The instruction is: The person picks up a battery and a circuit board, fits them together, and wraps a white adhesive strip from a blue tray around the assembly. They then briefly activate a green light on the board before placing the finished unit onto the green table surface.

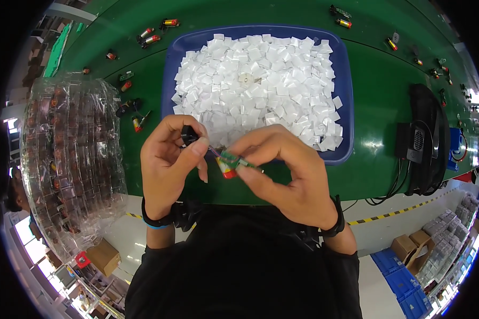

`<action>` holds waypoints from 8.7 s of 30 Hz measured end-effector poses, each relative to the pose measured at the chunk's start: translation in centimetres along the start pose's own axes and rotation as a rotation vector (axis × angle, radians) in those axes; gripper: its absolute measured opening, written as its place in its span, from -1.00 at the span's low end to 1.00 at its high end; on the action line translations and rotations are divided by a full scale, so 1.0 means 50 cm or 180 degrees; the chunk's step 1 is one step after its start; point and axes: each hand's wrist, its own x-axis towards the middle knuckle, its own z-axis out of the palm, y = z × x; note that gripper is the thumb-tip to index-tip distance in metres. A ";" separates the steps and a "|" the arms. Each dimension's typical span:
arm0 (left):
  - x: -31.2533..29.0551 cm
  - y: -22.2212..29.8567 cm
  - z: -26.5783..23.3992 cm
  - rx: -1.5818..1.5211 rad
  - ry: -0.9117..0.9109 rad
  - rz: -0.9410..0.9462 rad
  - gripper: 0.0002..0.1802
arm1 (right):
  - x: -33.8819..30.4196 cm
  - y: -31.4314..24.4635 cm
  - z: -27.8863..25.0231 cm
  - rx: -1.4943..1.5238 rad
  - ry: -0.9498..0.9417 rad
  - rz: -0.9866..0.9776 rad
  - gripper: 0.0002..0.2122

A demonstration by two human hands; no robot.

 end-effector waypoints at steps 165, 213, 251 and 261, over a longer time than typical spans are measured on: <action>-0.017 -0.046 0.011 0.1087 -0.0558 0.0199 -0.81 | 0.029 -0.007 -0.034 -0.1373 -0.0692 0.0121 -0.67; -0.022 -0.014 -0.004 0.0900 -0.1169 -0.0498 -0.67 | -0.017 -0.026 -0.017 -0.1823 -0.0006 -0.0793 -0.76; -0.025 -0.034 -0.015 0.1449 -0.0466 0.1241 -0.58 | -0.023 -0.001 0.036 -0.1121 0.0510 -0.0207 -0.76; -0.029 -0.029 -0.003 0.2586 -0.0244 0.2285 -0.47 | -0.021 -0.007 0.035 -0.0854 0.0343 -0.0161 -0.79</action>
